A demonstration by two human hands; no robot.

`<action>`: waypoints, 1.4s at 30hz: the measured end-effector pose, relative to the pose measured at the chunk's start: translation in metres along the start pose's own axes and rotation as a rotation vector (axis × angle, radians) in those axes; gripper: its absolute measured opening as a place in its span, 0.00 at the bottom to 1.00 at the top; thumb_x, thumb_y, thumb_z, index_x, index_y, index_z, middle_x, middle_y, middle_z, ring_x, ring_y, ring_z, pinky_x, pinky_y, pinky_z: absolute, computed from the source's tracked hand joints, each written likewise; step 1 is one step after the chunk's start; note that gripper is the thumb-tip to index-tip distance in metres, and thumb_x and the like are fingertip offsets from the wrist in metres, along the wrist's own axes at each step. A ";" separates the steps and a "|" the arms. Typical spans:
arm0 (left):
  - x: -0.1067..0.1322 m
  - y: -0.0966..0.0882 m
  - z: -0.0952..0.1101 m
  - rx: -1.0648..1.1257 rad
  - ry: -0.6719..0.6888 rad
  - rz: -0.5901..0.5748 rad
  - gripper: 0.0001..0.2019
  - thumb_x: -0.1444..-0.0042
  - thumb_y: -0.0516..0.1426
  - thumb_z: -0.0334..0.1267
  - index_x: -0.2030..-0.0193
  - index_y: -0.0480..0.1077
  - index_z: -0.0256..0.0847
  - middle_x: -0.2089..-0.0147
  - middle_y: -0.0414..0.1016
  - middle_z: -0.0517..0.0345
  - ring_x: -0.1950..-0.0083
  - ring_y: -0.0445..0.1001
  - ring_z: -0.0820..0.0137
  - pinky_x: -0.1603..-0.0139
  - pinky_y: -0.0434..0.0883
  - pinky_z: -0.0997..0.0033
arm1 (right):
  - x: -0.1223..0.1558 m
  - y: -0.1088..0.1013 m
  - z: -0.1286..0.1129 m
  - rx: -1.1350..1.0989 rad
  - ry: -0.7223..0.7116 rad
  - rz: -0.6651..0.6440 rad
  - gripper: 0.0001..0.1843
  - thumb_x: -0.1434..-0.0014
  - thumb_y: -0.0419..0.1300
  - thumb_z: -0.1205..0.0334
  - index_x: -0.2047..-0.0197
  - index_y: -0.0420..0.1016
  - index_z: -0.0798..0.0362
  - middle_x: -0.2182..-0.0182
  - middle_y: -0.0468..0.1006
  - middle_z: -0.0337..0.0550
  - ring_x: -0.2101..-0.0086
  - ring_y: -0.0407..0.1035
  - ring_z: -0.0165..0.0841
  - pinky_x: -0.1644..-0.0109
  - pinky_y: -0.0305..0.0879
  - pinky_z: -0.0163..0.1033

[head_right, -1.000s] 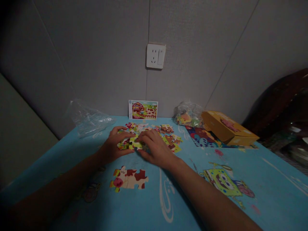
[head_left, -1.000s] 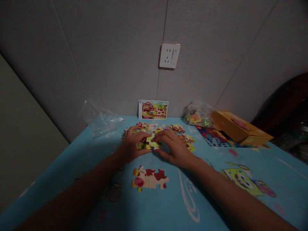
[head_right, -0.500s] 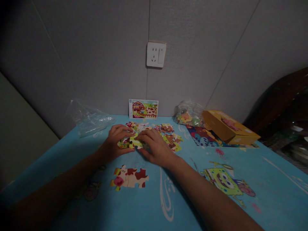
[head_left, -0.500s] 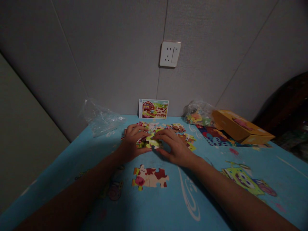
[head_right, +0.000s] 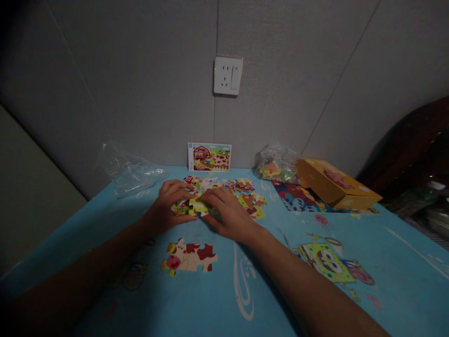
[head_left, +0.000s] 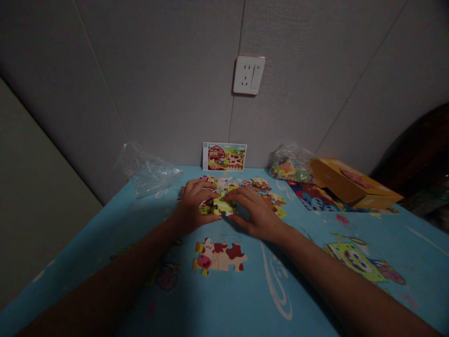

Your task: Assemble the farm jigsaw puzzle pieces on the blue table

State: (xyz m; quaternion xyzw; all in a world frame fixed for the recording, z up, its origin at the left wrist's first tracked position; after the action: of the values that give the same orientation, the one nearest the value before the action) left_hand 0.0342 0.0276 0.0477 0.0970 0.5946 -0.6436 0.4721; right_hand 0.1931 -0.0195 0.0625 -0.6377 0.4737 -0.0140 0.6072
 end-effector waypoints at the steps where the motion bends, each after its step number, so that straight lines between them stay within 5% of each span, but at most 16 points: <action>1: 0.000 0.000 0.000 0.001 0.002 -0.001 0.22 0.57 0.70 0.45 0.56 0.72 0.43 0.48 0.74 0.50 0.44 0.64 0.55 0.42 0.61 0.48 | 0.000 0.000 0.000 -0.004 -0.001 0.000 0.18 0.38 0.59 0.62 0.45 0.66 0.53 0.51 0.72 0.51 0.50 0.64 0.41 0.44 0.63 0.50; 42: 0.000 -0.004 0.003 -0.005 -0.034 -0.038 0.20 0.58 0.70 0.46 0.61 0.69 0.43 0.47 0.74 0.49 0.42 0.65 0.52 0.43 0.60 0.48 | 0.002 -0.005 0.002 -0.001 0.034 0.010 0.19 0.39 0.61 0.59 0.45 0.66 0.50 0.55 0.74 0.49 0.56 0.68 0.40 0.54 0.68 0.47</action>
State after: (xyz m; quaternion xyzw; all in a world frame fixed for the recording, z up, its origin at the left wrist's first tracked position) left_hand 0.0331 0.0246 0.0511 0.0735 0.5898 -0.6525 0.4701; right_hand 0.1978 -0.0198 0.0646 -0.6354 0.4871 -0.0215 0.5988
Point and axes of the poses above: each hand's wrist, its own x-axis away from the middle knuckle, its own y-axis out of the palm, z = x × y, the point moved 6 cm from there along -x, towards the middle knuckle
